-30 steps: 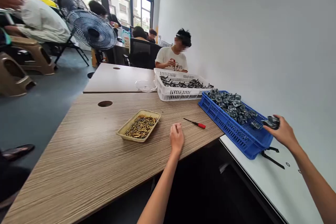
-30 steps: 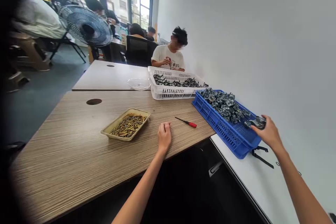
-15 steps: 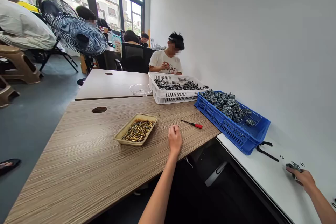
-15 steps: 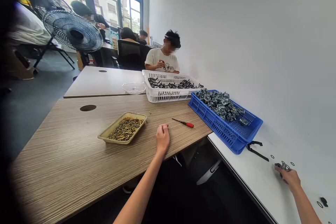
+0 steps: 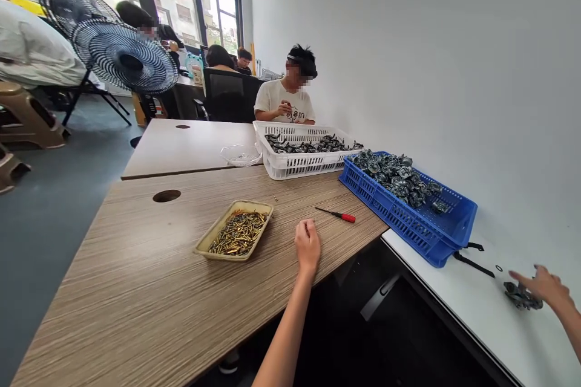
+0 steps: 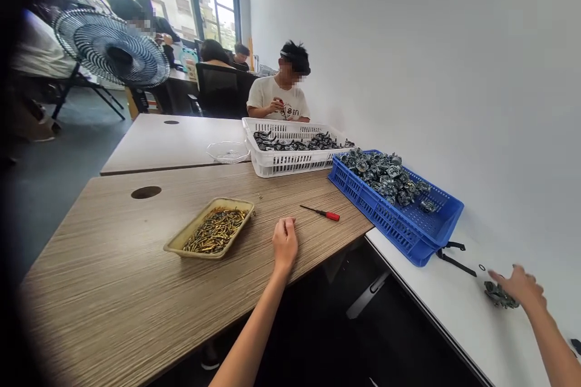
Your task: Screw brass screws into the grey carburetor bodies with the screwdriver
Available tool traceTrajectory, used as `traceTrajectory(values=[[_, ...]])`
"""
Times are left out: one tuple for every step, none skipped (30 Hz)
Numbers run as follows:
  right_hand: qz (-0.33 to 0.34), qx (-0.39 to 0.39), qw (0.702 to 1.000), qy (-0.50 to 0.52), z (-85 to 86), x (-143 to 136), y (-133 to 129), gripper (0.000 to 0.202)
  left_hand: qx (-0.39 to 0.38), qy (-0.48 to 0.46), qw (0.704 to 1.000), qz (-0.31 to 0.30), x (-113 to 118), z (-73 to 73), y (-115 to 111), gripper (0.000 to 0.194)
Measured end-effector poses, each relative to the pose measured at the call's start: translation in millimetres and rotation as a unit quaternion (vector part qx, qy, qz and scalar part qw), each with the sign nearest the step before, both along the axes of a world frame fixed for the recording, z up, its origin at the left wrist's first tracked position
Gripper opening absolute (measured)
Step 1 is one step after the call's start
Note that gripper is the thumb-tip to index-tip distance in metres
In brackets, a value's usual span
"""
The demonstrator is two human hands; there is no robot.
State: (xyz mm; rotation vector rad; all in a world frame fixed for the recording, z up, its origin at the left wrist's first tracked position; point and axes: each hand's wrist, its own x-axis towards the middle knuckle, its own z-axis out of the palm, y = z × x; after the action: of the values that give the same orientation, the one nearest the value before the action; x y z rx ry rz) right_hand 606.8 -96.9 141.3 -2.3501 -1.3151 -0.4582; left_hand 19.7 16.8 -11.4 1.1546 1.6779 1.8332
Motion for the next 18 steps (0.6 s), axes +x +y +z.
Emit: traceTrajectory(values=[[-0.022, 0.007, 0.999, 0.023, 13.1, -1, 15, 0.09, -0.003, 0.004, 1.0, -0.004, 0, -0.6, 0, 0.036], [-0.013, 0.014, 0.999, 0.029, 26.7, -6, 32, 0.089, -0.006, 0.007, 1.0, -0.008, -1, -1.3, 0, 0.036], [0.019, 0.009, 0.999, 0.034, 40.1, -15, 51, 0.084, -0.01, 0.01, 1.0, -0.011, -1, -2.1, 0, 0.037], [0.054, -0.009, 0.998, 0.042, 52.3, -26, 71, 0.076, -0.013, 0.013, 1.0, -0.013, -2, -2.9, 1, 0.037], [0.089, -0.042, 0.993, 0.057, 62.4, -41, 94, 0.066, -0.017, 0.016, 1.0, -0.014, -2, -3.7, 1, 0.038], [0.114, -0.059, 0.99, 0.065, 69.7, -56, 118, 0.056, -0.02, 0.019, 1.0, -0.012, -3, -4.5, 2, 0.038], [0.136, -0.072, 0.986, 0.071, 74.0, -72, 144, 0.047, -0.023, 0.022, 0.999, -0.008, -3, -5.2, 2, 0.038], [0.152, -0.088, 0.981, 0.076, 75.1, -87, 170, 0.039, -0.025, 0.024, 0.999, -0.004, -4, -5.9, 2, 0.038], [0.167, -0.109, 0.977, 0.081, 73.1, -102, 197, 0.032, -0.028, 0.026, 0.999, 0.001, -4, -6.5, 3, 0.038], [0.184, -0.138, 0.969, 0.089, 68.6, -115, 223, 0.027, -0.032, 0.028, 0.999, 0.005, -4, -7.1, 3, 0.039], [0.192, -0.17, 0.961, 0.099, 62.1, -127, 247, 0.023, -0.036, 0.029, 0.999, 0.009, -4, -7.6, 4, 0.039], [0.192, -0.203, 0.954, 0.11, 54.1, -137, 268, 0.022, -0.04, 0.031, 0.999, 0.011, -5, -8.1, 4, 0.04], [0.186, -0.239, 0.945, 0.123, 45.3, -145, 287, 0.023, -0.045, 0.033, 0.998, 0.013, -5, -8.6, 5, 0.041], [0.178, -0.271, 0.936, 0.137, 36.1, -152, 302, 0.027, -0.048, 0.035, 0.998, 0.014, -5, -9.0, 5, 0.041], [0.17, -0.298, 0.927, 0.15, 26.8, -158, 313, 0.03, -0.051, 0.038, 0.998, 0.016, -6, -9.2, 5, 0.042], [0.164, -0.319, 0.919, 0.163, 17.6, -163, 322, 0.035, -0.055, 0.041, 0.998, 0.017, -6, -9.3, 5, 0.042], [0.161, -0.335, 0.912, 0.174, 8.9, -166, 327, 0.038, -0.058, 0.045, 0.997, 0.019, -6, -9.2, 5, 0.042], [0.161, -0.346, 0.906, 0.184, 0.6, -169, 331, 0.041, -0.063, 0.05, 0.997, 0.021, -6, -9.1, 5, 0.042]])
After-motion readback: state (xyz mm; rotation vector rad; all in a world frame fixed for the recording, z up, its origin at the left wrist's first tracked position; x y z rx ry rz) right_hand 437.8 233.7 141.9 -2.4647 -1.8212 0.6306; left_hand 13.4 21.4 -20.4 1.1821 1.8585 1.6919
